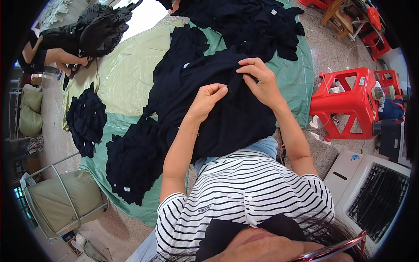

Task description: Trimming loose threads and inspecting black garments in a textile factory setting.

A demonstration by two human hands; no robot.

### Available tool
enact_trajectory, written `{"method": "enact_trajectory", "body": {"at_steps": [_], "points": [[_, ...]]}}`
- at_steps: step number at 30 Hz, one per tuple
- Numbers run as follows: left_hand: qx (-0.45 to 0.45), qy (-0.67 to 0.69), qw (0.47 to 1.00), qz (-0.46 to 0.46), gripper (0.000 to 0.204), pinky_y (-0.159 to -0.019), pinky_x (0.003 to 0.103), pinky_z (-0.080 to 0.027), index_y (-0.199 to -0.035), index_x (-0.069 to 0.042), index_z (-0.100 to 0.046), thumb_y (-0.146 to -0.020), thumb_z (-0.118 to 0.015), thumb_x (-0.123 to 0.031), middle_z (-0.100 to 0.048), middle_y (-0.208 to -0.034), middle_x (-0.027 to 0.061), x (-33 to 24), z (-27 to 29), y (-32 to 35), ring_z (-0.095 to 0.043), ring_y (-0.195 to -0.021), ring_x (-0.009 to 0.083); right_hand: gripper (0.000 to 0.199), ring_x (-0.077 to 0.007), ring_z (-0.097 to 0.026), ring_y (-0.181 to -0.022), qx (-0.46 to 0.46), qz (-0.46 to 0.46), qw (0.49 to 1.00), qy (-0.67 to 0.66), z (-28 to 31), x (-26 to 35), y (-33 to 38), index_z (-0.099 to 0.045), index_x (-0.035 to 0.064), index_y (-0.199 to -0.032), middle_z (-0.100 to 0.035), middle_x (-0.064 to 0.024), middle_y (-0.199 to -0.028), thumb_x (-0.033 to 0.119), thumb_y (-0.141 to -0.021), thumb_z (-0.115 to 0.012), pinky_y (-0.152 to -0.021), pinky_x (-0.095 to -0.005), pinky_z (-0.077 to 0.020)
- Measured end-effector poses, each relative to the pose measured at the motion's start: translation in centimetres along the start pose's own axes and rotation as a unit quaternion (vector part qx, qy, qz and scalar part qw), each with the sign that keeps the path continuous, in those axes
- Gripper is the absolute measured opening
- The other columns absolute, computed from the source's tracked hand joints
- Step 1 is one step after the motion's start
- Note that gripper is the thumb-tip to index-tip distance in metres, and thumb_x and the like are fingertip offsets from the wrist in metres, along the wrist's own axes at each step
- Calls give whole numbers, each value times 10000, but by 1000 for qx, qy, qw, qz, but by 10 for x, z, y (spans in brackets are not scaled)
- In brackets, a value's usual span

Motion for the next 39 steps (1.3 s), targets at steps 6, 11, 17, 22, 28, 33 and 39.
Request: {"method": "enact_trajectory", "body": {"at_steps": [6, 11, 17, 22, 28, 33, 39], "points": [[15, -15, 1000, -5, 192, -735, 175, -431, -1010, 16, -706, -929, -698, -157, -645, -881, -47, -3, -2, 3, -539, -797, 18, 395, -207, -626, -1111, -12, -99, 986, -132, 10, -2, -1, -667, 12, -1101, -598, -92, -1211, -138, -768, -516, -926, -284, -512], [-47, -45, 995, -71, 142, -630, 176, -417, -908, 21, -720, -877, -751, -115, -629, -764, -49, 0, -1, -3, -518, -684, 20, 350, -331, -632, -994, -128, -68, 987, 66, -1, 8, -7, -642, 0, -1105, -604, -164, -1132, -103, -779, -564, -835, -329, -518], [-111, -18, 989, -94, 128, -604, 173, -407, -859, 17, -708, -877, -749, -103, -632, -751, -51, 12, 2, -1, -512, -665, 13, 330, -242, -544, -723, 74, -122, 984, 110, -34, 37, 50, -603, 97, -742, -547, -25, -717, 337, -708, -827, -664, -380, -416], [-129, -168, 962, -172, 149, -611, 216, -443, -857, 23, -697, -862, -750, -116, -655, -734, -7, 6, -5, 9, -547, -668, 44, 147, -276, -608, -672, 39, -228, 971, -54, -40, 46, 66, -614, -2, -826, -597, -109, -764, 37, -782, -749, -596, -348, -476], [-93, -261, 941, -194, 167, -575, 230, -409, -840, 26, -691, -848, -753, -128, -645, -702, 11, 6, -3, 18, -534, -630, 62, 151, -274, -613, -657, 18, -108, 993, 50, -32, 41, 64, -665, 12, -901, -600, -105, -769, 13, -772, -743, -572, -345, -475], [11, -105, 993, -44, 99, -590, 166, -349, -845, 1, -703, -893, -709, -85, -589, -731, -70, 8, 1, 21, -464, -665, -7, 173, -266, -613, -648, -28, -99, 994, 42, -36, 47, 70, -657, 11, -904, -592, -93, -769, -22, -755, -738, -558, -337, -481], [12, -160, 987, -28, 138, -567, 176, -319, -835, 10, -694, -914, -684, -102, -573, -715, -74, 22, 2, 22, -428, -648, -10, 190, -247, -609, -598, -45, -45, 994, 83, -47, 41, 81, -640, 23, -927, -565, -79, -785, -9, -763, -730, -515, -331, -479]]}}
Point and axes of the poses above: each hand's wrist, its own y-axis away from the middle knuckle, its own z-axis out of the back of the hand, x = y × z, the point moved 3 cm from there along -y, towards the middle knuckle
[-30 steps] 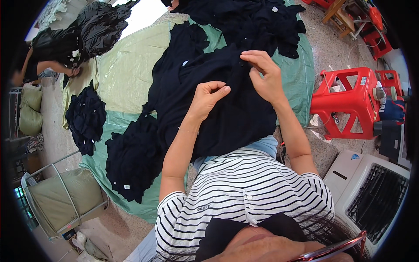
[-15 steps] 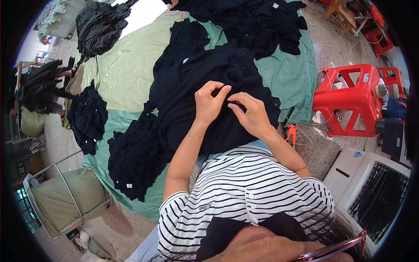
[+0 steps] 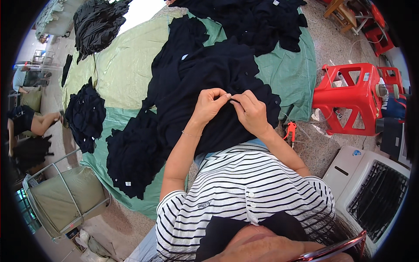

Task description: Trimming loose threads and inspecting black garments in a textile factory setting.

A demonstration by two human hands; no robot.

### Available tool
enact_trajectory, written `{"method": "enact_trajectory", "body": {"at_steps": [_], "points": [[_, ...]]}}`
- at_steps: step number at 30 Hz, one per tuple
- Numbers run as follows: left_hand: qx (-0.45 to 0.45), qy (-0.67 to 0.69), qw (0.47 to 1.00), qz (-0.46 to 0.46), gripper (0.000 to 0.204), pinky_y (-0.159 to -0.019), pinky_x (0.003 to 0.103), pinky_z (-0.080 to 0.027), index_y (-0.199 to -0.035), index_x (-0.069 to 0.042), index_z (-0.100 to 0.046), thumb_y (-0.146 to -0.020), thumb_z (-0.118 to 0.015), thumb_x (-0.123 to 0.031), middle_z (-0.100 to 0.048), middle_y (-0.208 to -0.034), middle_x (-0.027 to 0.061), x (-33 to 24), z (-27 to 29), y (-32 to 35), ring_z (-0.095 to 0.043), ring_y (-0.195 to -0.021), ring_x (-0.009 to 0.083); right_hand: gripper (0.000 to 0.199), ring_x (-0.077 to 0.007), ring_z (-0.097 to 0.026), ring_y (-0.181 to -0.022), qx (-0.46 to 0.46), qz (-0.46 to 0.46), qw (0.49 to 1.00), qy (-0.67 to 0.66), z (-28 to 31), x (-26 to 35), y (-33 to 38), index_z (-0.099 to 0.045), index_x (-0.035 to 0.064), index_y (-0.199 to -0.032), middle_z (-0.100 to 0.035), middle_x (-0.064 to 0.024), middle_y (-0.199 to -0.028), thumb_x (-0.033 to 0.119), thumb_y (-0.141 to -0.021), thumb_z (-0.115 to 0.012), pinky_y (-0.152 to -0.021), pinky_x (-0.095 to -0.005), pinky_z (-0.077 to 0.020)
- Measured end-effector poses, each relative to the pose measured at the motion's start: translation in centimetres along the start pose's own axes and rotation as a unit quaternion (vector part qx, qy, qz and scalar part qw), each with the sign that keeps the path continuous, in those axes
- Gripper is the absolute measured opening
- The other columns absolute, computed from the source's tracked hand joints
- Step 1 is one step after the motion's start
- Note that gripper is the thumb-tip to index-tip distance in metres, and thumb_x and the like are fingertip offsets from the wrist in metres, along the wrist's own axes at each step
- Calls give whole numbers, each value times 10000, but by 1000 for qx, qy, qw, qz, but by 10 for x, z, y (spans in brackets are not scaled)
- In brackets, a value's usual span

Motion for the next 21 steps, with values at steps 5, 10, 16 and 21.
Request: {"method": "enact_trajectory", "body": {"at_steps": [5, 10, 16, 21], "points": [[-8, -20, 999, -29, 164, -572, 194, -345, -846, 29, -676, -927, -668, -114, -559, -696, -70, 7, 0, 7, -432, -654, 3, 187, -247, -624, -643, 5, -25, 999, -41, -3, -5, 2, -663, 11, -919, -598, -92, -786, -52, -754, -723, -543, -317, -488], [-21, -207, 960, -185, 247, -642, 324, -473, -916, 62, -633, -871, -717, -167, -602, -776, 155, -14, -8, 19, -600, -690, 287, 177, -250, -634, -660, 24, -38, 997, -56, -2, -12, 7, -665, 4, -917, -621, -92, -813, -53, -759, -720, -558, -314, -496], [-27, -259, 932, -253, 171, -647, 347, -469, -1006, 67, -602, -877, -659, -30, -580, -827, 160, -6, -12, 25, -587, -716, 319, 160, -249, -640, -687, 37, -31, 995, -86, 1, -14, 3, -668, 0, -906, -625, -97, -804, -47, -763, -722, -579, -315, -503], [-29, -208, 951, -227, 130, -609, 328, -447, -973, 68, -605, -856, -633, 19, -566, -786, 146, -8, -10, 25, -558, -651, 283, 122, -227, -633, -717, 51, -82, 988, -121, 0, -15, 0, -667, -11, -891, -624, -94, -805, -30, -783, -719, -627, -304, -492]]}}
Point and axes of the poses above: each hand's wrist, its own y-axis away from the middle knuckle, its own z-axis out of the back of the hand, x = y × z, the point moved 3 cm from there along -y, towards the middle knuckle
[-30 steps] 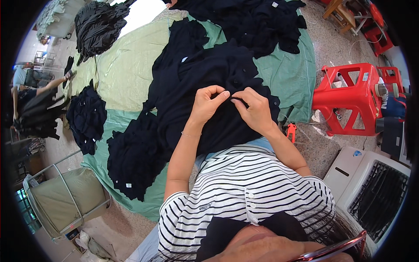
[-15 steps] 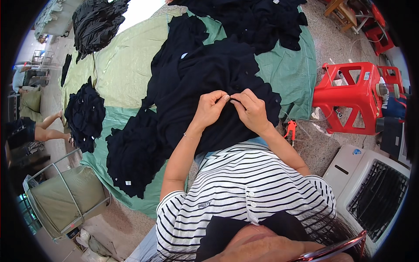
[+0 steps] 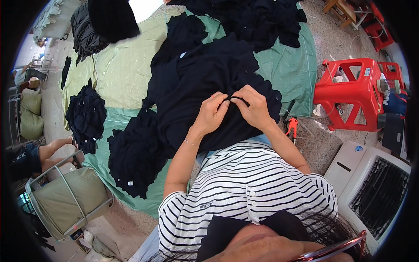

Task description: Trimming loose threads and inspecting black garments in a textile factory setting.

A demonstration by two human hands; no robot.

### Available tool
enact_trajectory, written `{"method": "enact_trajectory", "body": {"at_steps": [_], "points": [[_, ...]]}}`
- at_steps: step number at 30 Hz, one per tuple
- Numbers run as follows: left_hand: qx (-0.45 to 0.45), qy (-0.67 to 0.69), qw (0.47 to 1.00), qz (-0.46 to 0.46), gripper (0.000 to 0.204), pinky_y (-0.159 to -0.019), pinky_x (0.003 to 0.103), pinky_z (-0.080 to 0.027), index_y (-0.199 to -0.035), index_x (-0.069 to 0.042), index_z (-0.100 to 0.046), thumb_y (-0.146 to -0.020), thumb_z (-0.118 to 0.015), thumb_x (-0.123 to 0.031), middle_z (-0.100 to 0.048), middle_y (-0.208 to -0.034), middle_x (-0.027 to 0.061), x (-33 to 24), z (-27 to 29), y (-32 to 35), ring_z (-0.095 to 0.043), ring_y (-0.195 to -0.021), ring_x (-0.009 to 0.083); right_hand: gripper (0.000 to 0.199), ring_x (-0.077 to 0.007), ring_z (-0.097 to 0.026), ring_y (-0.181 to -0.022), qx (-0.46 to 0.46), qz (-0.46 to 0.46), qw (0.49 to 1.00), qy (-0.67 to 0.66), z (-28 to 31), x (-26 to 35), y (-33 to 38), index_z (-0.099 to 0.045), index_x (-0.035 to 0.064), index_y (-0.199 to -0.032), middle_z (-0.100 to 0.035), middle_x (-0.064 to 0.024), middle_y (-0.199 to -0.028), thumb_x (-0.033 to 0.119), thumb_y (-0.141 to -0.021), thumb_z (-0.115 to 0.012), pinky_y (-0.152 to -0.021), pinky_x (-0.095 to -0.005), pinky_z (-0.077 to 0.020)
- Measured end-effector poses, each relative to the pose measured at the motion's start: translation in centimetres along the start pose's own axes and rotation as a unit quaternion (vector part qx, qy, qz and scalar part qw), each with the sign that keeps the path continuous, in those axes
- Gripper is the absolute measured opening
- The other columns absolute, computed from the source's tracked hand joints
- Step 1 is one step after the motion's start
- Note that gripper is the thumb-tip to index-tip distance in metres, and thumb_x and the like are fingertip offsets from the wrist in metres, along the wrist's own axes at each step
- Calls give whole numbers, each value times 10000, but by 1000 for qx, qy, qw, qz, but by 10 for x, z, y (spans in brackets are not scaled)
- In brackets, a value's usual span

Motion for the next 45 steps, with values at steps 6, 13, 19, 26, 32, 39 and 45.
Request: {"method": "enact_trajectory", "body": {"at_steps": [6, 13, 19, 26, 32, 39, 45], "points": [[-37, 38, 999, -1, 85, -539, 289, -401, -896, 70, -619, -824, -607, 28, -537, -690, 116, 6, -4, 2, -497, -566, 188, 121, -85, -548, -757, 24, -177, 977, -120, -9, -21, 3, -663, -25, -887, -611, -20, -795, 92, -875, -695, -687, -236, -415], [-71, 205, 957, 192, 156, -531, 201, -336, -831, 27, -689, -915, -669, -104, -537, -648, -90, 13, -9, 0, -420, -612, -4, 123, -63, -542, -716, 21, -233, 944, -230, -8, -16, 7, -676, -19, -889, -620, -4, -788, 88, -854, -726, -650, -219, -417], [19, 177, 943, 282, 508, -538, 221, -356, -725, 8, -673, -978, -602, -426, -527, -632, -81, 23, -2, -18, -428, -606, 23, 138, -208, -617, -619, 4, -7, 999, 43, 2, 31, 13, -682, 25, -835, -619, -82, -750, 41, -745, -785, -554, -300, -470], [3, 101, 978, 184, 206, -507, 258, -362, -792, 24, -625, -900, -680, -142, -495, -613, -5, -11, -11, -38, -408, -600, 36, 197, -231, -630, -612, -16, 49, 991, 123, -8, 36, 13, -648, 74, -837, -606, -46, -756, 105, -710, -794, -530, -336, -487], [-64, 290, 927, 230, 159, -610, 194, -395, -845, 27, -688, -908, -710, -116, -592, -729, -59, 4, -17, -22, -476, -679, 17, 200, -258, -645, -693, 91, -55, 994, 23, 32, 27, 6, -655, 15, -891, -634, -99, -797, 90, -752, -777, -582, -333, -487], [7, 270, 946, 177, 169, -598, 196, -344, -831, 52, -664, -923, -670, -90, -544, -726, -67, 5, -16, -15, -435, -678, 13, 169, -254, -608, -680, -25, -9, 999, 19, 29, 28, 5, -659, 6, -919, -607, -96, -809, -6, -769, -734, -574, -325, -470], [14, 315, 923, 220, 171, -541, 192, -303, -811, 36, -663, -924, -663, -93, -526, -670, -90, 11, -15, -9, -391, -616, -5, 214, -244, -638, -706, -34, -4, 999, 40, 20, 25, 11, -677, 6, -938, -643, -99, -818, -59, -745, -740, -597, -299, -490]]}}
Point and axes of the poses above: each hand's wrist, its own y-axis away from the middle knuckle, its own z-axis out of the back of the hand, x = y × z, the point moved 3 cm from there along -y, towards the middle knuckle
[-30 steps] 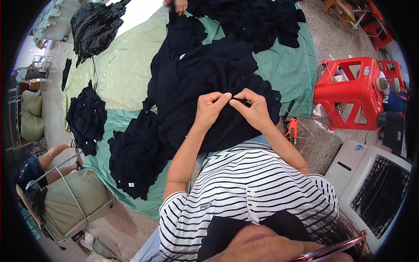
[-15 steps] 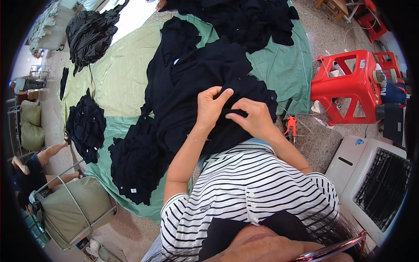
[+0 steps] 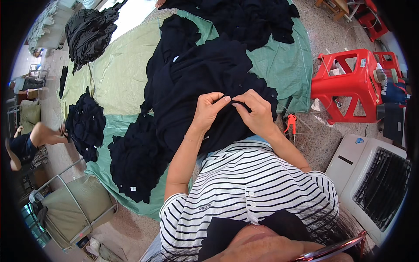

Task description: Trimming loose threads and inspecting black garments in a textile factory setting.

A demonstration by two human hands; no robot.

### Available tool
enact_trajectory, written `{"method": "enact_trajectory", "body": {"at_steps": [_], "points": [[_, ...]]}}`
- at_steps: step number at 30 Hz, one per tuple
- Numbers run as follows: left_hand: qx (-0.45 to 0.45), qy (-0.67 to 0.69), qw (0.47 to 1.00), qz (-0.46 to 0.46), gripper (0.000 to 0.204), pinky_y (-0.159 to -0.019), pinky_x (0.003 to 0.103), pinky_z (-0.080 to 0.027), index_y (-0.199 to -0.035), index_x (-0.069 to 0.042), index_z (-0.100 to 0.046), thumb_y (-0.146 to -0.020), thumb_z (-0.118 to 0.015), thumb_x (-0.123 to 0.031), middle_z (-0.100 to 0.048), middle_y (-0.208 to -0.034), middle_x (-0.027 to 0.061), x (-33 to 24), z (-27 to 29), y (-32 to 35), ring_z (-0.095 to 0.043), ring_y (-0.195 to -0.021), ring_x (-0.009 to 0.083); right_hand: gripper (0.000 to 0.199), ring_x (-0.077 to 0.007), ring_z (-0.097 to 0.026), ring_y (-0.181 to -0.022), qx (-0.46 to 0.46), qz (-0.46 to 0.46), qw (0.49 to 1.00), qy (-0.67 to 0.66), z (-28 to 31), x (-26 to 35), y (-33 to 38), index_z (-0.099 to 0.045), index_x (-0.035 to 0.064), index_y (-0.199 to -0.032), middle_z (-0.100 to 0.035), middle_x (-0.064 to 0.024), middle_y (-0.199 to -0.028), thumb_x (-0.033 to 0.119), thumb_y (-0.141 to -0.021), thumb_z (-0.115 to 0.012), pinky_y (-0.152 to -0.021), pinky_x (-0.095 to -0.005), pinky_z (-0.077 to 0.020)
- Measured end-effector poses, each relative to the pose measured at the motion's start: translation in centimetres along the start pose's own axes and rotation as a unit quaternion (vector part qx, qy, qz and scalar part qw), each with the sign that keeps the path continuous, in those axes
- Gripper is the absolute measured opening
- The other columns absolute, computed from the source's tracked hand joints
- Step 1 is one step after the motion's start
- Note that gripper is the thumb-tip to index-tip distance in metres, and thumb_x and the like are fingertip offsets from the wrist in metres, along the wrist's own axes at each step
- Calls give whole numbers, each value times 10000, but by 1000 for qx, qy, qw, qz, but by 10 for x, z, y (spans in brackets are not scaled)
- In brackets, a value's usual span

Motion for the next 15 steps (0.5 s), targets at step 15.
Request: {"method": "enact_trajectory", "body": {"at_steps": [15], "points": [[-11, -276, 933, -229, 108, -590, 317, -451, -903, 56, -623, -851, -674, -24, -585, -750, 125, -12, -14, 20, -562, -637, 243, 170, -216, -586, -598, 19, 16, 1000, 9, -2, -13, 10, -679, 9, -918, -597, -86, -747, -46, -762, -716, -512, -309, -447]]}}
Point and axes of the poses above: each hand's wrist, its own y-axis away from the middle knuckle, its own z-axis out of the back of the hand, x = y × z, the point moved 3 cm from there along -y, towards the middle knuckle
